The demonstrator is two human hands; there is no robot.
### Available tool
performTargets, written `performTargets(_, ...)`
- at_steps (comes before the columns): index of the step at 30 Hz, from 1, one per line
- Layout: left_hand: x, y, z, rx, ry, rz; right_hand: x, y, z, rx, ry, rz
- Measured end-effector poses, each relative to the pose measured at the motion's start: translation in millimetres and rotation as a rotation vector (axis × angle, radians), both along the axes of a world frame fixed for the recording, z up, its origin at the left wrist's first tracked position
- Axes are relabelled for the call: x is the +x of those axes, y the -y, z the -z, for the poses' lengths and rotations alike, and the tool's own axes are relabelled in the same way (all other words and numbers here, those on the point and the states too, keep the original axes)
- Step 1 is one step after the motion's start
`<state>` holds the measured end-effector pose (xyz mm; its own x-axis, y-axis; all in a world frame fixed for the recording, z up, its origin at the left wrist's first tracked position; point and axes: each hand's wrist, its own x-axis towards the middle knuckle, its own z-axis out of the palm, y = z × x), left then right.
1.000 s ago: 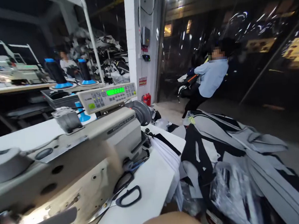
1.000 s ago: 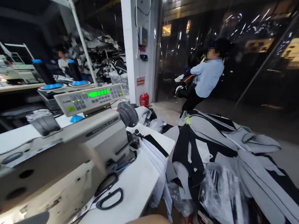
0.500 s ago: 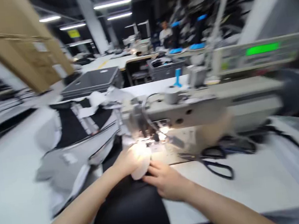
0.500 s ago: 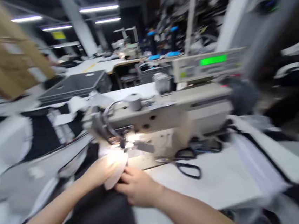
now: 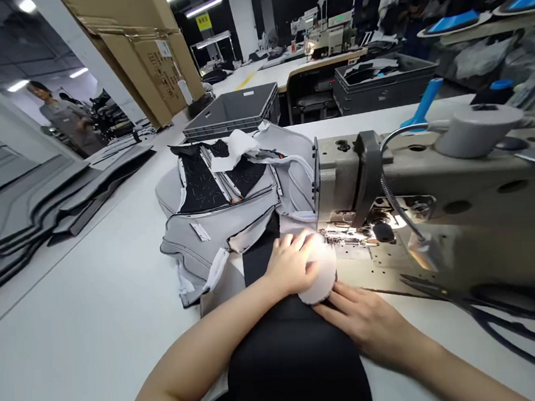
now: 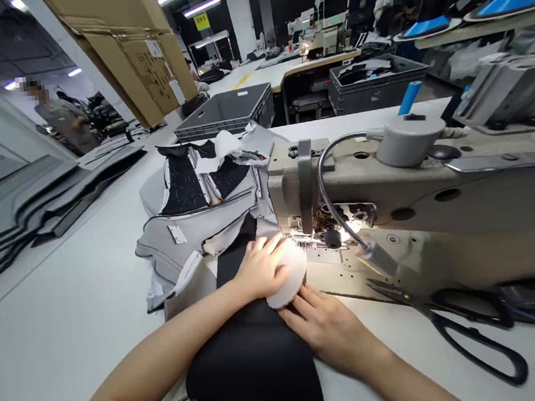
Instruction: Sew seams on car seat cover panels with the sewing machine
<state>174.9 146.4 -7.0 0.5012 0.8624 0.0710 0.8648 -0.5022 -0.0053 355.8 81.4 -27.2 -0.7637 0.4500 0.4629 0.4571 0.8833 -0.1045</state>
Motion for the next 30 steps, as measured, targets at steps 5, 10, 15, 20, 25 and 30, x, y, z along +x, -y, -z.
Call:
performTargets(5, -16.2, 40.8, -5.8, -0.037, -0.055, 0.049, -15.2, 21.5, -4.9, 0.032, -0.079, -0.155)
performTargets(10, -22.6, 45.5, -12.4, -0.056, -0.098, 0.094, -7.3, 17.5, -5.0, -0.094, -0.089, -0.252)
performTargets(15, -19.2, 14.0, -13.8, 0.014, -0.079, 0.181, 10.8, -5.8, -1.4, -0.114, -0.133, 0.001)
performTargets(20, -11.1, -0.9, -3.5, 0.172, -0.033, 0.114, 0.4, -21.6, 13.0, 0.099, -0.089, 0.230)
performTargets(25, -3.0, -2.6, -2.9, 0.126, -0.044, 0.086, -11.7, -23.3, 22.4, 0.237, 0.078, 0.252)
performTargets(30, 7.3, 1.8, -6.1, 0.103, -0.038, 0.049, -0.6, -20.5, 21.7, 0.243, 0.087, 0.216)
